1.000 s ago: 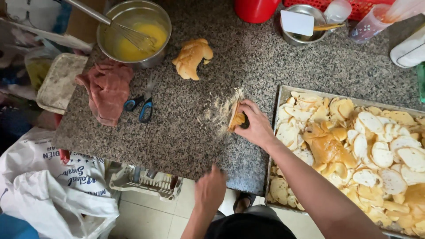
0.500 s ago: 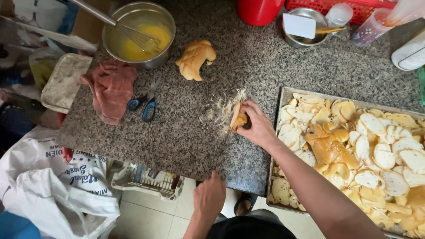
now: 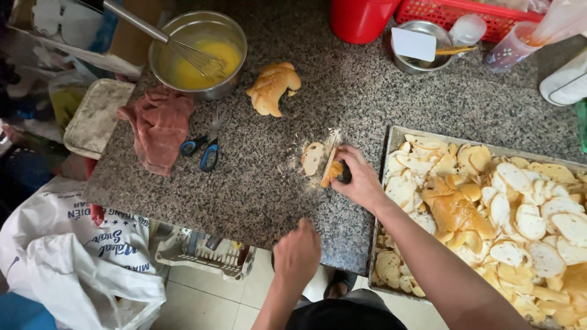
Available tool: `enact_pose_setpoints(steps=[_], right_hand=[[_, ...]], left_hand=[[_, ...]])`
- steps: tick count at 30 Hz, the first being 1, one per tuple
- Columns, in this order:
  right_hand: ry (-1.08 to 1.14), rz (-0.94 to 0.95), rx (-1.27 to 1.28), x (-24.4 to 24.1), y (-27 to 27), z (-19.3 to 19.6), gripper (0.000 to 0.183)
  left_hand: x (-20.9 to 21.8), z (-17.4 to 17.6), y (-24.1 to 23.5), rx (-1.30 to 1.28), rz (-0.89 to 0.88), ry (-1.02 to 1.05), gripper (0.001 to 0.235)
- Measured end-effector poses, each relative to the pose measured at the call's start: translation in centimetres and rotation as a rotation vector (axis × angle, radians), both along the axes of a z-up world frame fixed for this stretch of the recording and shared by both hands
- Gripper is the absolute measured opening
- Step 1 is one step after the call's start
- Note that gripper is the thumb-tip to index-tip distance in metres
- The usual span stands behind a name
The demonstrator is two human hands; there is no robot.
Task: Tearing bread rolls into smaller pieces and spreading them on a baking tray
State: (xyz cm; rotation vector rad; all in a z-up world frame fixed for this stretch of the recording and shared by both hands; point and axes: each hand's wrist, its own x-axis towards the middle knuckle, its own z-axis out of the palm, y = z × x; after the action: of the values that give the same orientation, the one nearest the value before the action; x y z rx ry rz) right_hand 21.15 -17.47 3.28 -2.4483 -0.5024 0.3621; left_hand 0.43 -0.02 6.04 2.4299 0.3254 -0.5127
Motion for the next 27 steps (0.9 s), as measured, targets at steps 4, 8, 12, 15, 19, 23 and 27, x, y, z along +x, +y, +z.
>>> enact_pose_setpoints(steps=[4, 8, 12, 15, 19, 23, 27], right_hand=[[-0.071, 0.026, 0.013, 0.3, -0.4, -1.6, 0.084], [0.022, -0.011, -0.031, 0.3, -0.4, -1.4, 0.089], [-0.043, 0.007, 0.007, 0.1, -0.7, -2.2, 0.085], [-0.095, 0.026, 0.018, 0.4, -0.9, -2.8, 0.084], [-0.035, -0.001, 0.004, 0.5, -0.6, -2.3, 0.086], [-0.028, -0.013, 0.021, 0.4, -0.5, -2.6, 0.085], [-0.006, -0.020, 0.006, 0.4, -0.5, -2.1, 0.084]], left_hand=[[0.5, -0.4, -1.3, 0.086, -0.009, 0.030, 0.032], [0.4, -1.9, -1.3, 0.150, -0.050, -0.020, 0.037], [0.4, -0.9, -1.3, 0.184, -0.051, 0.015, 0.032], [0.2, -1.4, -1.7, 0.200, -0.029, -0.033, 0.031], [0.5, -1.6, -1.6, 0.166, -0.027, 0.048, 0.031], [0.2, -2.2, -1.4, 0.202, -0.025, 0.031, 0.026], [0.9, -1.8, -1.4, 0.161, -0.032, 0.097, 0.030]])
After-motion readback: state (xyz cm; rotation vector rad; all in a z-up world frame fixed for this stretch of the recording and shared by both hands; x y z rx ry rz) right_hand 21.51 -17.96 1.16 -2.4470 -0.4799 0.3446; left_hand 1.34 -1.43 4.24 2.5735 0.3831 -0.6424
